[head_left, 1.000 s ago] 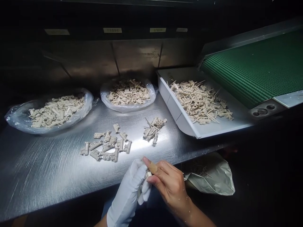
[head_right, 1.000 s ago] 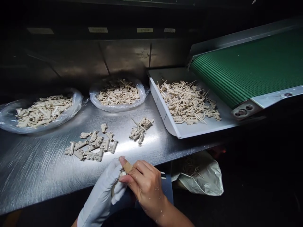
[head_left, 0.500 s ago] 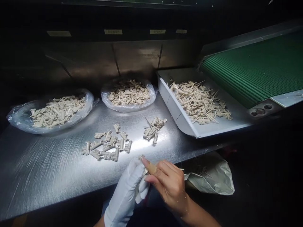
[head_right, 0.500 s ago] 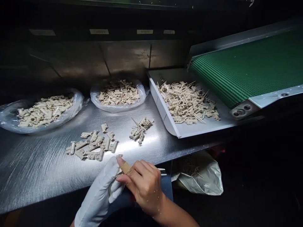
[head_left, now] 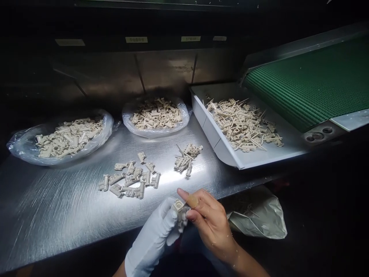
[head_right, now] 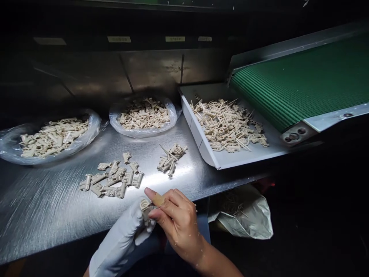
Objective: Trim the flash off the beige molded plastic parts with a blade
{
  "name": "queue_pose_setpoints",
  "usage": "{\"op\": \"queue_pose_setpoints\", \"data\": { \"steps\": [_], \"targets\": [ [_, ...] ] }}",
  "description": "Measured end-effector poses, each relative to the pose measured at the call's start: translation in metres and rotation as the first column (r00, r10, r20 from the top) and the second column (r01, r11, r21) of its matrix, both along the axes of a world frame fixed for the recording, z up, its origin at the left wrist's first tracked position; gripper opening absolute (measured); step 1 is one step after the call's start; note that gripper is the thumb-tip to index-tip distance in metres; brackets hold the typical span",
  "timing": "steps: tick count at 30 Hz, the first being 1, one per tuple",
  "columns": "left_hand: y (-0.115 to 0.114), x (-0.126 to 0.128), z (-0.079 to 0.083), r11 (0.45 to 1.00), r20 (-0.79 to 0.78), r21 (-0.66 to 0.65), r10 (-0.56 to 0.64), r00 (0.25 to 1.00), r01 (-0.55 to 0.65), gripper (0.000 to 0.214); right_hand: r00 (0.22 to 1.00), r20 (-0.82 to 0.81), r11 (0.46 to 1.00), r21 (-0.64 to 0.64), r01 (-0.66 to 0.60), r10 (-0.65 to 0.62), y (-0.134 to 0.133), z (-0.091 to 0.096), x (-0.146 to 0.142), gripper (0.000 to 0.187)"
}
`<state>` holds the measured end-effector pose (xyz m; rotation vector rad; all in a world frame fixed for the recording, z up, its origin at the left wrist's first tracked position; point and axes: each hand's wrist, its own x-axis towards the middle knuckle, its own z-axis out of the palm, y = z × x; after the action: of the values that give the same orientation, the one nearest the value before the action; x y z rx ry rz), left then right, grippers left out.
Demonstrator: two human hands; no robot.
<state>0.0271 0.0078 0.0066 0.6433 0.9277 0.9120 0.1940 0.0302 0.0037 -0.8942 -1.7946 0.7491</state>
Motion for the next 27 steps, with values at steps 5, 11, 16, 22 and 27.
{"op": "queue_pose_setpoints", "data": {
  "steps": [5, 11, 16, 22, 27],
  "targets": [
    [0.0, 0.003, 0.002, 0.998, -0.042, 0.035, -0.046, 0.998, 0.047, 0.043, 0.999, -0.039, 1.0, 0.006, -0.006, 0.007, 0.0, -0.003, -0.005, 0.038],
    [-0.005, 0.004, -0.009, 0.995, -0.122, 0.093, -0.024, 0.992, 0.035, 0.038, 1.0, 0.0, 0.999, 0.043, 0.012, -0.012, 0.0, 0.0, -0.005, 0.037],
    [-0.007, 0.007, -0.005, 0.972, -0.302, 0.201, 0.177, 0.937, -0.119, 0.046, 0.996, 0.073, 0.994, 0.092, 0.051, -0.058, 0.0, -0.002, -0.004, 0.036],
    [-0.013, 0.006, -0.005, 0.967, -0.36, 0.212, 0.211, 0.909, -0.141, 0.045, 0.959, 0.215, 0.959, 0.256, 0.125, -0.183, -0.001, -0.001, -0.001, 0.038],
    [-0.015, 0.005, -0.01, 0.955, -0.405, 0.249, 0.254, 0.878, -0.161, 0.042, 0.961, 0.236, 0.961, 0.265, 0.076, -0.141, -0.001, 0.001, 0.002, 0.038]
  ]
}}
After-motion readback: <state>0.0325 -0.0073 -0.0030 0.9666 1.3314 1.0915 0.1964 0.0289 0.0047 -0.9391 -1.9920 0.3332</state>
